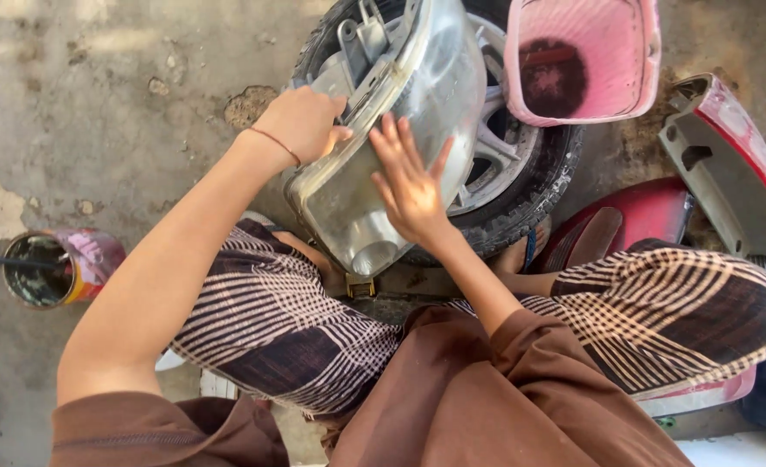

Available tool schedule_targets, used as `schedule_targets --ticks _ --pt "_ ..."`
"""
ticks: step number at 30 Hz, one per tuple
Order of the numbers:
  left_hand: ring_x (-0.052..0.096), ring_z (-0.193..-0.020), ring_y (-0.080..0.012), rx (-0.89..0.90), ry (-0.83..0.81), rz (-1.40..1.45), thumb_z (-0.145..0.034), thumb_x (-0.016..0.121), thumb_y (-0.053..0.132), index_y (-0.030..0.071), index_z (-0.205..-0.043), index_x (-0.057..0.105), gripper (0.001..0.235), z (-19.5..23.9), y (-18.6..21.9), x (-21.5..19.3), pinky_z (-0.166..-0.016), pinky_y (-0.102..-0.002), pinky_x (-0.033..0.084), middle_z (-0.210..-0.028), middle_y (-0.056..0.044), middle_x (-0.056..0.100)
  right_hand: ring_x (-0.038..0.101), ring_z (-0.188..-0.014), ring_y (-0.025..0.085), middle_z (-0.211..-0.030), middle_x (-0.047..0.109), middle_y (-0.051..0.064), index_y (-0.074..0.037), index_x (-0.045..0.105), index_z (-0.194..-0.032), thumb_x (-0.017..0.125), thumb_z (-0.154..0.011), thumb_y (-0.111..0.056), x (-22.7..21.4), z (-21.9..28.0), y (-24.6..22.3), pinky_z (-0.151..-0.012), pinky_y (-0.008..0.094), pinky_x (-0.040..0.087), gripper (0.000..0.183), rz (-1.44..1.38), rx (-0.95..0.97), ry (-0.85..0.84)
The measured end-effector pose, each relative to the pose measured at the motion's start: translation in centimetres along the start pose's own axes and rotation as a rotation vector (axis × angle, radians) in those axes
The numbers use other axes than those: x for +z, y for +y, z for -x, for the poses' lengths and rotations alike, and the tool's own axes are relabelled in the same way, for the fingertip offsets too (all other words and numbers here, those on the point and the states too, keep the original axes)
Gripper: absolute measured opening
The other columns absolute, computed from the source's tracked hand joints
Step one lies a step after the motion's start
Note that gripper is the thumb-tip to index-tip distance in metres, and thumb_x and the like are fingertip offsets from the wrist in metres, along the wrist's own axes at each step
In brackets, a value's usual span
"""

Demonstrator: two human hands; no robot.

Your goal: The person sands a silver motorcycle mudguard that is resting on a tire. They use a sanding block to smooth the surface, repeatedly dipping the block into a pink bucket of liquid to keep it wet. The person works on different sections of the mudguard, holding it steady with one hand while sanding with the other.

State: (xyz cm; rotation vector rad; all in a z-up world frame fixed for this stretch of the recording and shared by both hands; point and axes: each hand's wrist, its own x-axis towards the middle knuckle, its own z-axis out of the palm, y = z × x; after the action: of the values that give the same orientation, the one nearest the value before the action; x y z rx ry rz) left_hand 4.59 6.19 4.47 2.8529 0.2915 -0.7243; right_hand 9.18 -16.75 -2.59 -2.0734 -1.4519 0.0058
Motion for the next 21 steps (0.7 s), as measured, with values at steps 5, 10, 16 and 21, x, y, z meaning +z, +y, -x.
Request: schedule_targets --ticks 5,10,16,21 --pt "0.074 -0.085 -0.0457 0.015 0.131 -0.134 -0.099 0.061 0.043 0.001 -0.136 0.062 0.056 -0.7 -0.6 2.8 -0.075 -0.056 0.059 -0.101 -0.026 0.075 0.023 -0.157 0.019 -0.169 0.024 0.003 -0.021 0.035 -0.160 0.040 -0.112 -0.015 0.2 -1.2 2.0 -0.119 0.066 -0.014 0.048 -0.143 0.133 0.124" --pt "0.075 -0.084 -0.0418 0.031 0.149 -0.268 -0.100 0.057 0.042 0.000 -0.138 0.060 0.057 -0.6 -0.2 3.1 -0.076 -0.052 0.056 -0.100 -0.022 0.076 0.032 -0.153 0.023 -0.164 0.034 0.009 -0.015 0.042 -0.154 0.038 -0.112 -0.007 -1.7 -1.6 1.7 -0.121 0.063 -0.009 0.043 -0.234 0.141 0.177" --pt "0.075 -0.086 -0.0449 0.038 0.098 -0.219 -0.103 0.055 0.036 -0.007 -0.136 0.061 0.054 0.3 0.7 0.9 -0.074 -0.053 0.059 -0.100 -0.027 0.076 0.050 -0.140 0.021 -0.146 0.059 0.006 -0.017 0.056 -0.143 0.042 -0.107 -0.007 -9.0 -3.2 6.6 -0.126 0.044 0.016 0.039 -0.359 0.296 -0.009" --pt "0.066 -0.062 -0.0323 -0.011 -0.009 -0.188 -0.112 0.047 0.041 0.003 -0.104 0.059 0.041 -0.4 0.5 0.8 -0.053 -0.044 0.054 -0.076 -0.015 0.067 0.063 -0.105 0.032 -0.115 0.070 0.019 0.004 0.061 -0.122 0.049 -0.102 0.002 -11.6 -4.7 20.0 -0.091 0.044 0.051 0.024 -0.094 0.472 0.145"
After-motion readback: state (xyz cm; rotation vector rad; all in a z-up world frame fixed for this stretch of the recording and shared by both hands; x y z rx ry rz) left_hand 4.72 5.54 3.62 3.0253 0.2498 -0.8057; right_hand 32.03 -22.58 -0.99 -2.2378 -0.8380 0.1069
